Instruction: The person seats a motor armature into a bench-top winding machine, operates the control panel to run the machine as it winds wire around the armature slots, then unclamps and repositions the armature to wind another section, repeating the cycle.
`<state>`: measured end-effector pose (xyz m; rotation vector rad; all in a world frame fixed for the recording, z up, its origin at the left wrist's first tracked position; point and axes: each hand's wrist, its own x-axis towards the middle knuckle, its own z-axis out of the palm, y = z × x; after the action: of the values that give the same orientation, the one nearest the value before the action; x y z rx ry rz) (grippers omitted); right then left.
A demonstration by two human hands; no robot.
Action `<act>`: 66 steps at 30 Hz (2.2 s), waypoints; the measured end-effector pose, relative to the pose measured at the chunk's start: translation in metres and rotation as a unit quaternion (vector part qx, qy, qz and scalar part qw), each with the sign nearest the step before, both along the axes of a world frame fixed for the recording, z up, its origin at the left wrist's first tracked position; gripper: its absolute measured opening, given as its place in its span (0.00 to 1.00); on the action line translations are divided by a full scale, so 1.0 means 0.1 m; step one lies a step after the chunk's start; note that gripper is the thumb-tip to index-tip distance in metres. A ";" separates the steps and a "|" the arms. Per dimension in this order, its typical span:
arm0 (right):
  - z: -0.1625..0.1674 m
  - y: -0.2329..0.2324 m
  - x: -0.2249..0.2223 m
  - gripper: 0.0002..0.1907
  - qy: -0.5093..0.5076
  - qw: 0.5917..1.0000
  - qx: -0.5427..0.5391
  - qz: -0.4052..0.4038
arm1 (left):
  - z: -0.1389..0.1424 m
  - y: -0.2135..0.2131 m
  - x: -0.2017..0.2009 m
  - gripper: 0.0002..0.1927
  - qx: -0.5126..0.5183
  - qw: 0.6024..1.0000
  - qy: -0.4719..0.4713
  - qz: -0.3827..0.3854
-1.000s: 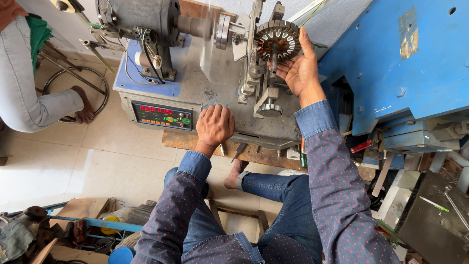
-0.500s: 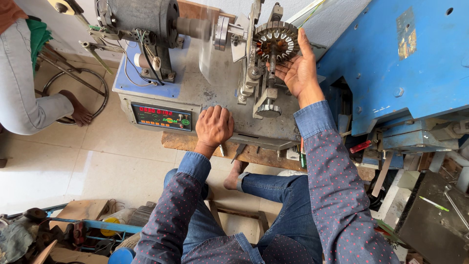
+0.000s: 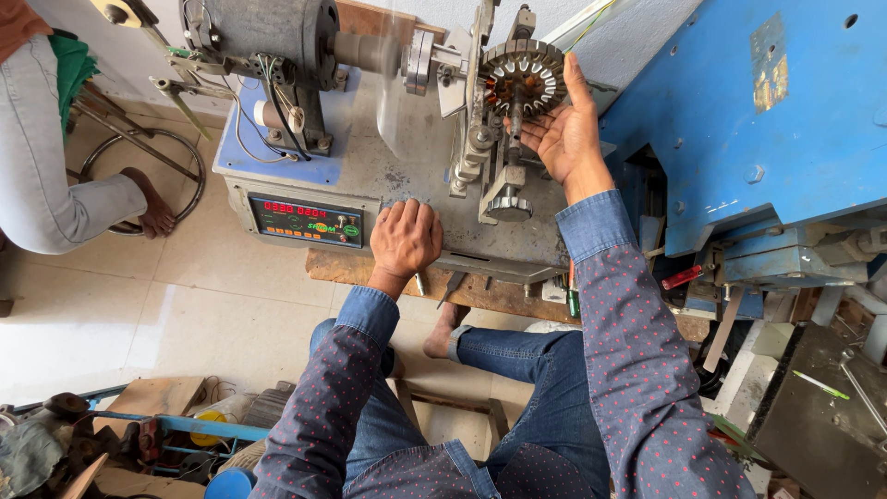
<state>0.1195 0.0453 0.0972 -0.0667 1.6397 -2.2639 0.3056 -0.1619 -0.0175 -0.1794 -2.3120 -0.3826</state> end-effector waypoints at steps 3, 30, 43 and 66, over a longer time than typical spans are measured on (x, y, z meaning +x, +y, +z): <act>0.00 0.00 0.00 0.56 0.002 1.000 -0.001 0.001 | 0.00 0.00 0.00 0.11 -0.001 1.000 -0.004 0.000; -0.02 0.02 -0.03 0.58 -0.007 1.000 -0.017 0.017 | 0.03 -0.03 0.02 0.08 0.003 1.000 0.002 -0.007; -0.02 -0.02 0.00 0.58 0.013 1.000 -0.011 0.013 | 0.01 -0.04 0.02 0.09 -0.002 1.000 0.001 0.001; 0.00 -0.03 0.00 0.59 0.012 1.000 -0.010 0.014 | 0.04 -0.05 0.02 0.11 0.000 1.000 0.006 0.001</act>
<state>0.1194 0.0420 0.0970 -0.1224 1.6177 -2.2682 0.3071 -0.1672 -0.0136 -0.1792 -2.2997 -0.3791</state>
